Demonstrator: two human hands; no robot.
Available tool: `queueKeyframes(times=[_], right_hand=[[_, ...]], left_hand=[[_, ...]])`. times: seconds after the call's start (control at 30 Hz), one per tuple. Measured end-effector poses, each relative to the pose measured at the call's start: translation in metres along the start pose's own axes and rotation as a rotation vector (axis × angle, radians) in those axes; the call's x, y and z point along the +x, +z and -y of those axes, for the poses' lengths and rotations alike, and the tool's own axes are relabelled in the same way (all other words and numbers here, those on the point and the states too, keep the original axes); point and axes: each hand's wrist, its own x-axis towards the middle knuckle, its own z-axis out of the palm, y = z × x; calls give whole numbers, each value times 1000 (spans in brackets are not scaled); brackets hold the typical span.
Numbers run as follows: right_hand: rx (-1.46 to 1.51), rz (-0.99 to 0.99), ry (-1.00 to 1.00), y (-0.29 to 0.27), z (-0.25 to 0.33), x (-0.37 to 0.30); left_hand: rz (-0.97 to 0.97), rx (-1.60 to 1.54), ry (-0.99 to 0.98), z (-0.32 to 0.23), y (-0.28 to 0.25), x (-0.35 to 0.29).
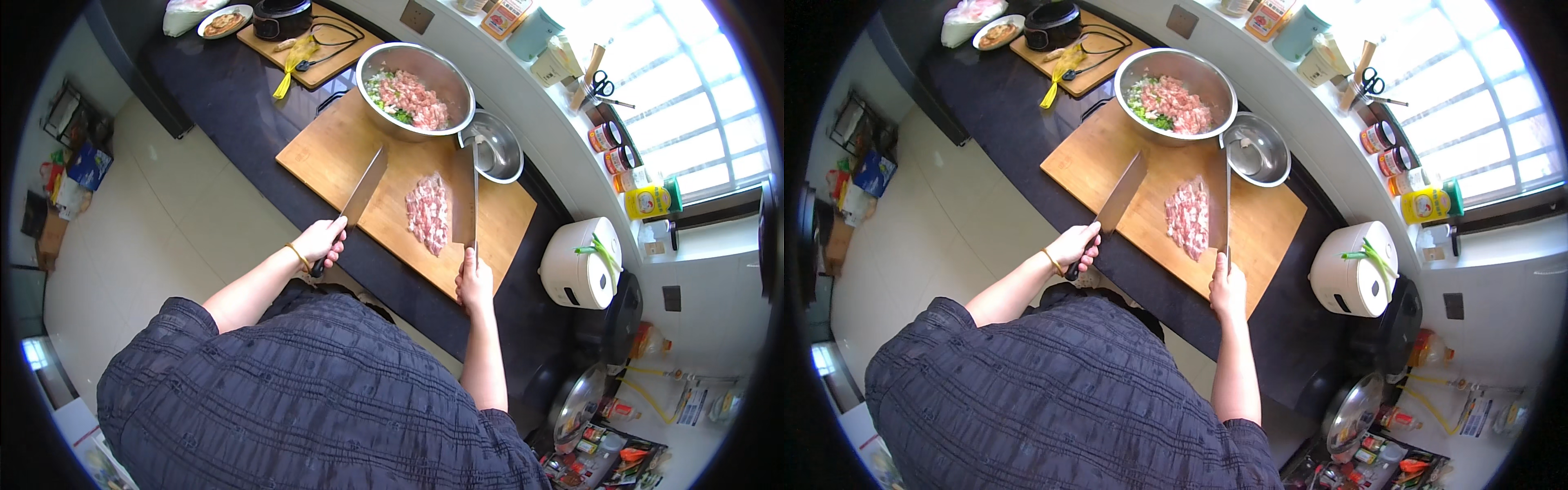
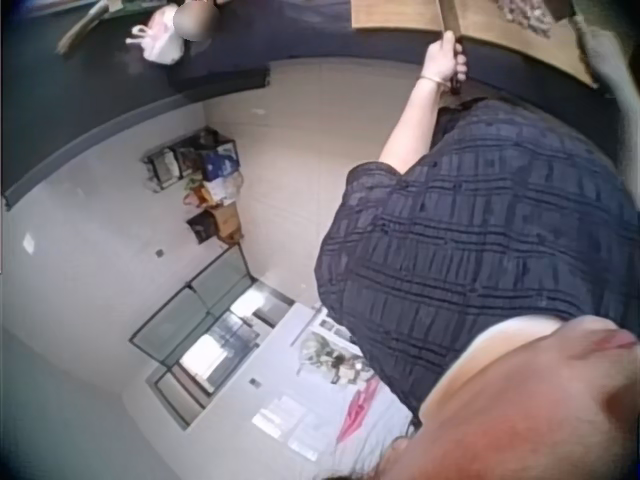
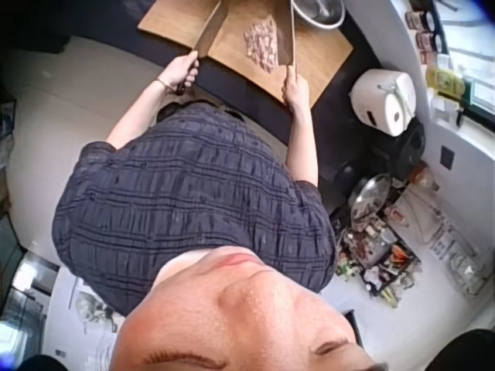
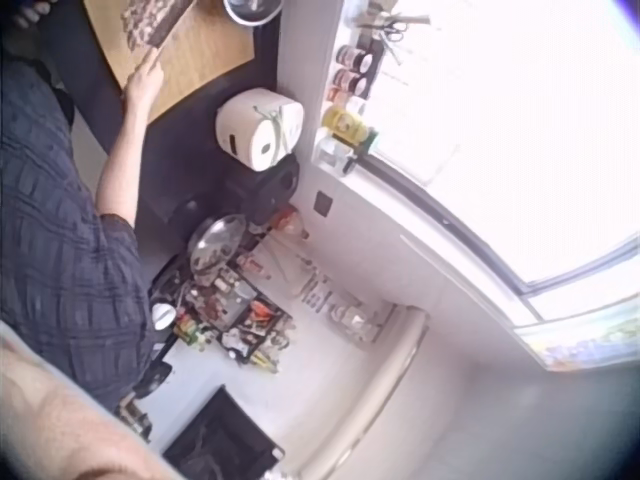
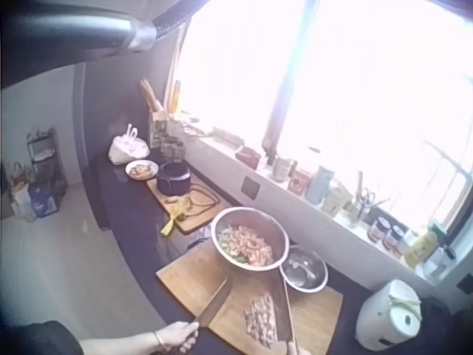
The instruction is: The person uses two knives to chop raw meat on a wooden cutting board. The chopped meat is gathered and transferred into a metal bowl containing other ingredients. The person continues chopping the remaining meat on the board.
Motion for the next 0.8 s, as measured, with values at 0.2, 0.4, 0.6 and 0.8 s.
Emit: queueKeyframes(times=[0.2, 0.4, 0.6, 0.8], right_hand=[[-102, 49, 214, 0, -15, 12], [-224, -37, 126, 20, -47, 7], [-107, -56, 30, -1, -26, 6], [-29, 46, 291, -17, -9, 13]], left_hand=[[2, 13, 2, 0, -1, 1], [9, 29, -9, -3, 1, 1], [-7, 21, -9, -1, -2, 2], [-11, 20, -13, 0, 0, 3]])
